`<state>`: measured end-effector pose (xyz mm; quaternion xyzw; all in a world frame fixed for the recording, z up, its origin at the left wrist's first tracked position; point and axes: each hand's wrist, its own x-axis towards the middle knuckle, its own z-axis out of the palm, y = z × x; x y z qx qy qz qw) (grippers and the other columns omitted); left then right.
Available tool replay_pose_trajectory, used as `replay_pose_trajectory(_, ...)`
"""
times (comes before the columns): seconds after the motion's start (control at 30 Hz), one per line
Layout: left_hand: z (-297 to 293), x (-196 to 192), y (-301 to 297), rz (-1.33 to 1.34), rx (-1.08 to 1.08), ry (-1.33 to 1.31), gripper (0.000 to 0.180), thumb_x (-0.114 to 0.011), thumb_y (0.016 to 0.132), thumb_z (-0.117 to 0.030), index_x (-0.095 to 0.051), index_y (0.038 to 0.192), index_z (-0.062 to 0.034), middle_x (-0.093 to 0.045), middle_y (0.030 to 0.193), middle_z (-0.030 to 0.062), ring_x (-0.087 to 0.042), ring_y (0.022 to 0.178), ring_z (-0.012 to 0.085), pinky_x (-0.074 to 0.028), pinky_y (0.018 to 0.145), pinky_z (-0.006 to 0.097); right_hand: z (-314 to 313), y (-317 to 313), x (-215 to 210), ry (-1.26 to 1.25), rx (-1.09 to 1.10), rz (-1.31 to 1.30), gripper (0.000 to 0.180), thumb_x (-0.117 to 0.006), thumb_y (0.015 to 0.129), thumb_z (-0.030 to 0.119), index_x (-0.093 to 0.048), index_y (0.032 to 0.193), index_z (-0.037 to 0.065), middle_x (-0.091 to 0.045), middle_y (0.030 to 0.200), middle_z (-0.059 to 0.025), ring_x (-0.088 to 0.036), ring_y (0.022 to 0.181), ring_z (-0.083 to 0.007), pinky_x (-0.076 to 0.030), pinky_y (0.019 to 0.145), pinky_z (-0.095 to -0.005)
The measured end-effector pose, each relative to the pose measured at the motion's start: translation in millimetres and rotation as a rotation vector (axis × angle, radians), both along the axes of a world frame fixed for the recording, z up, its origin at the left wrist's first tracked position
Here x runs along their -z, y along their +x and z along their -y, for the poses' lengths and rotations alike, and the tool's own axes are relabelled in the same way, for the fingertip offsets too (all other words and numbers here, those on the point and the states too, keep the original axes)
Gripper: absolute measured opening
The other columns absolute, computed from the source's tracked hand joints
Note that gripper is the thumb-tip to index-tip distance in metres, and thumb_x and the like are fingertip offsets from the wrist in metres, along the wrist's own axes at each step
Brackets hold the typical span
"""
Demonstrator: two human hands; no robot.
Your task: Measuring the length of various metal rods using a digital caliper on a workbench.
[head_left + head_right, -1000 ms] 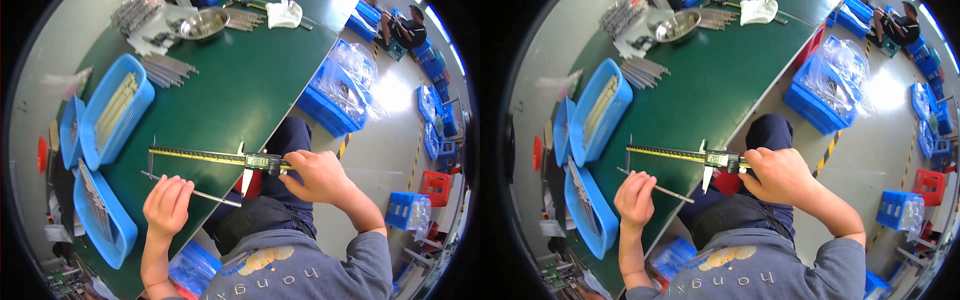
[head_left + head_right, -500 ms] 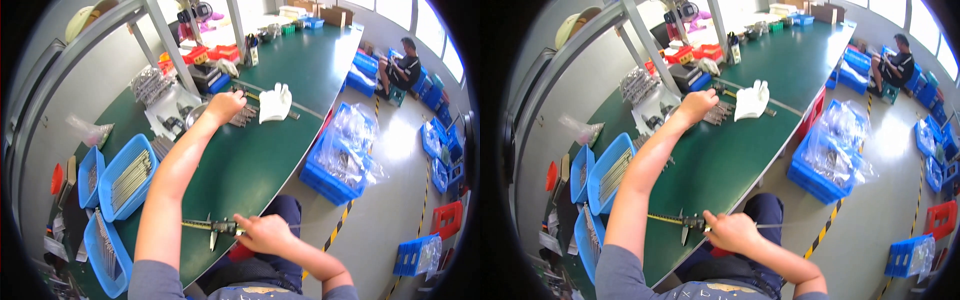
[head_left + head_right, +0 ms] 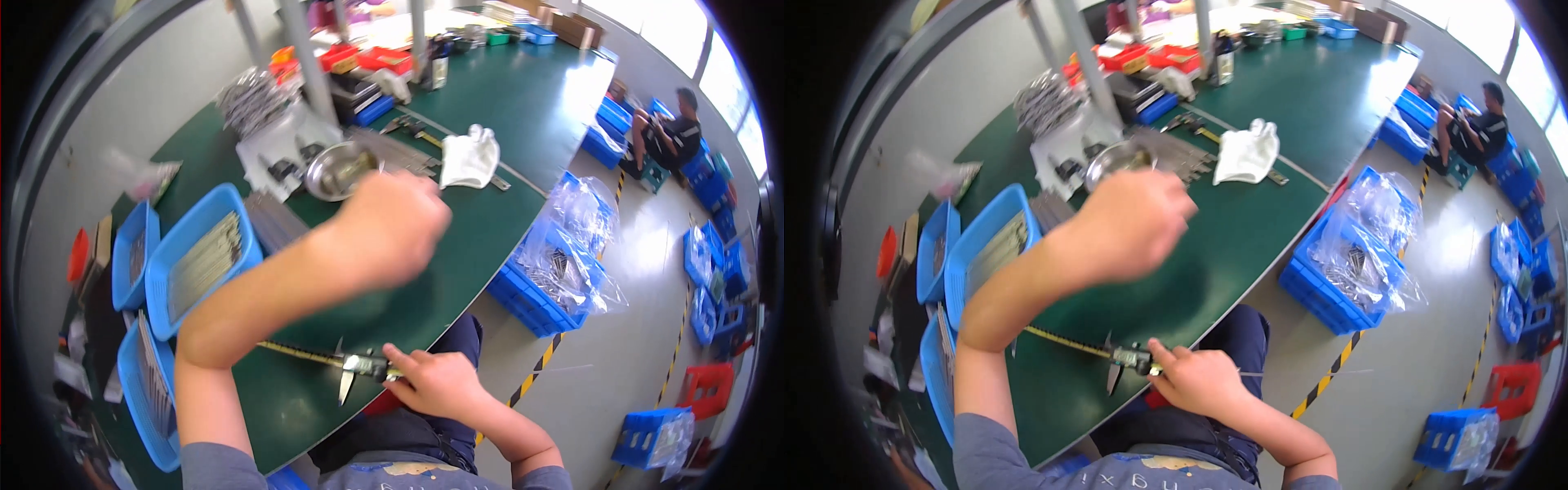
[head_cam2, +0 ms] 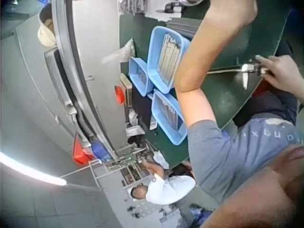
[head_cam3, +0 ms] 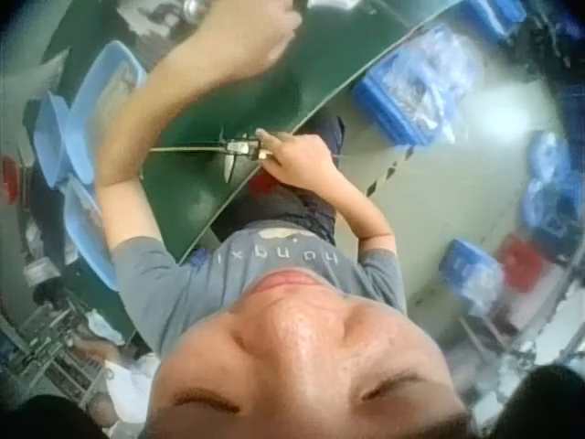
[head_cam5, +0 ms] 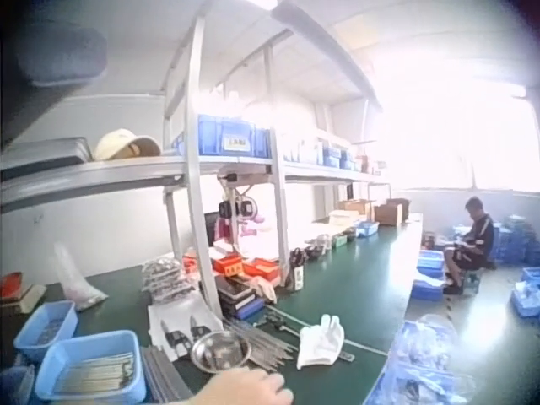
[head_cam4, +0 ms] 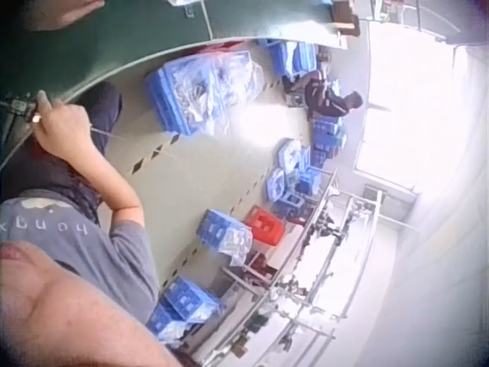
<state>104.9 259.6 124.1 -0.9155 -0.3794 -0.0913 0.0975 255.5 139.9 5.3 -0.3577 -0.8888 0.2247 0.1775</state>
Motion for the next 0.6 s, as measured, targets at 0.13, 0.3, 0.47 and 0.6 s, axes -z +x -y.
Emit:
replay_pose_trajectory(0.13, 127, -66, 29, 0.145, 0.17, -0.049, 0.017, -0.059, 0.066, -0.022, -0.052, 0.058, -0.0086, -0.048, 0.062, 0.0039, -0.05, 0.056, 0.0178, -0.041, 0.05, 0.029, 4, 14, -8, -0.003, 0.044, 0.04, 0.043, -0.066, 0.074, 0.027, -0.059, 0.112, 0.007, -0.061, 0.071, -0.0096, -0.058, 0.054, -0.0222, -0.047, 0.049, -0.032)
replay_pose_trajectory(0.3, 193, -88, -17, 0.154, -0.039, -0.531, 0.031, -0.057, 0.081, -0.03, -0.066, 0.084, -0.0008, -0.065, 0.081, 0.019, -0.061, 0.073, 0.0347, -0.05, 0.064, 0.038, -5, -5, -22, -0.068, 0.084, 0.016, 0.051, -0.071, 0.067, 0.009, -0.058, 0.116, 0.003, -0.062, 0.075, -0.0113, -0.052, 0.053, -0.0132, -0.044, 0.053, -0.0252)
replay_pose_trajectory(0.47, 257, -62, -64, 0.699, -0.442, -0.286, 0.024, -0.053, 0.082, -0.019, -0.063, 0.095, -0.0005, -0.063, 0.085, 0.0128, -0.06, 0.073, 0.0237, -0.048, 0.065, 0.031, -5, 15, -27, -0.073, 0.094, 0.042, 0.05, -0.07, 0.071, 0.012, -0.056, 0.118, 0.002, -0.057, 0.067, -0.0094, -0.044, 0.05, -0.0137, -0.038, 0.048, -0.0263)
replay_pose_trajectory(0.6, 306, -59, -145, 1.012, -0.854, 0.025, 0.024, -0.051, 0.084, -0.011, -0.06, 0.103, -0.0002, -0.062, 0.089, 0.0079, -0.059, 0.074, 0.0149, -0.046, 0.066, 0.026, 2, 0, -10, -0.051, 0.033, -0.033, 0.046, -0.067, 0.073, 0.011, -0.055, 0.115, -0.004, -0.054, 0.066, -0.0092, -0.04, 0.05, -0.0113, -0.035, 0.047, -0.0244)
